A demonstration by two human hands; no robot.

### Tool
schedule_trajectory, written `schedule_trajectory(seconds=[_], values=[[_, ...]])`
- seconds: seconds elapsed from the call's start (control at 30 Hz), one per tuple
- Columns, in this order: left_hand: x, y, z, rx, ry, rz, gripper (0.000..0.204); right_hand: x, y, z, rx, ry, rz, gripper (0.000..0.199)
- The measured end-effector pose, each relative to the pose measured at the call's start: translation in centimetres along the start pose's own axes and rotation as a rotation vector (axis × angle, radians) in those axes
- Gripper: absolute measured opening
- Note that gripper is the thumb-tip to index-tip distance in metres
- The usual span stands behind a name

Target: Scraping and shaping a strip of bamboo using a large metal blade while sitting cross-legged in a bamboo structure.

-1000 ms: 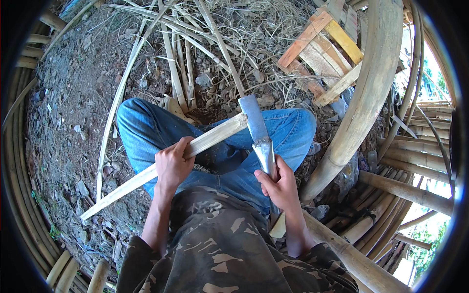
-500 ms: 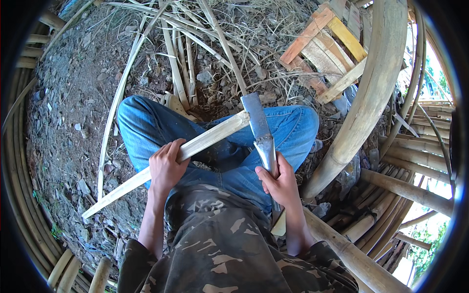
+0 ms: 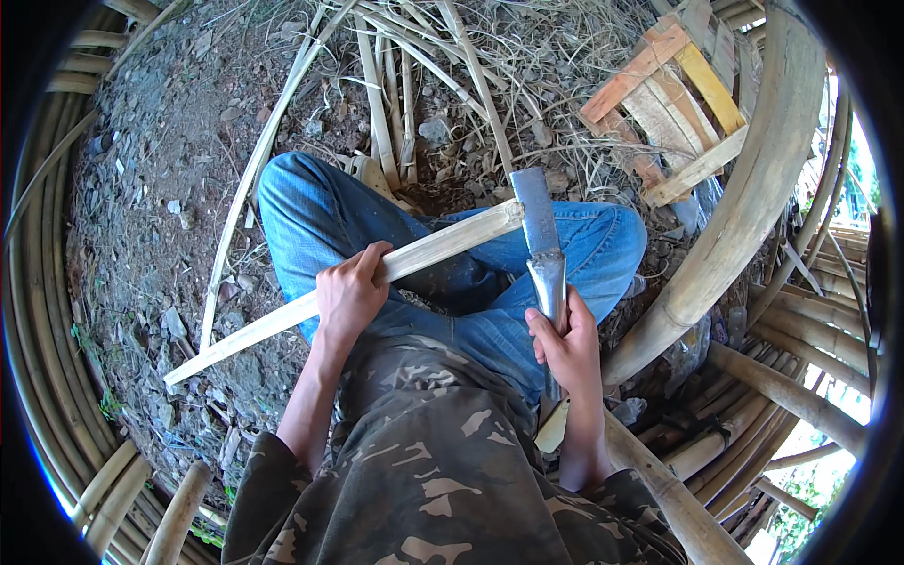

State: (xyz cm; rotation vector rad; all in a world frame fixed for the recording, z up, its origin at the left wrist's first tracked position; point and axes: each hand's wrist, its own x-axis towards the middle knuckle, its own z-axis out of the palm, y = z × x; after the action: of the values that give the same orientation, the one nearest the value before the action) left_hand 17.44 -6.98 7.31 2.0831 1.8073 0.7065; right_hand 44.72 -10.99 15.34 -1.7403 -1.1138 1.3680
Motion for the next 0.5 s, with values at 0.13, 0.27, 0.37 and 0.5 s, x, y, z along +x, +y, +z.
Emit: schedule_trajectory(seconds=[0.13, 0.27, 0.37, 0.5], values=[[-0.11, -0.08, -0.23, -0.021, 0.001, 0.001, 0.033, -0.03, -0.37, -0.25, -0.035, 0.000, 0.002, 0.034], [-0.25, -0.22, -0.31, -0.024, 0.012, 0.017, 0.036, -0.01, -0.73, -0.59, -0.100, 0.000, -0.035, 0.031], [-0.21, -0.27, -0.17, -0.021, 0.017, 0.023, 0.036, 0.03, -0.78, -0.70, -0.138, 0.009, -0.052, 0.031], [-0.07, -0.31, -0.06, -0.012, 0.030, 0.032, 0.036, 0.23, -0.56, -0.75, -0.169, -0.004, -0.050, 0.032]])
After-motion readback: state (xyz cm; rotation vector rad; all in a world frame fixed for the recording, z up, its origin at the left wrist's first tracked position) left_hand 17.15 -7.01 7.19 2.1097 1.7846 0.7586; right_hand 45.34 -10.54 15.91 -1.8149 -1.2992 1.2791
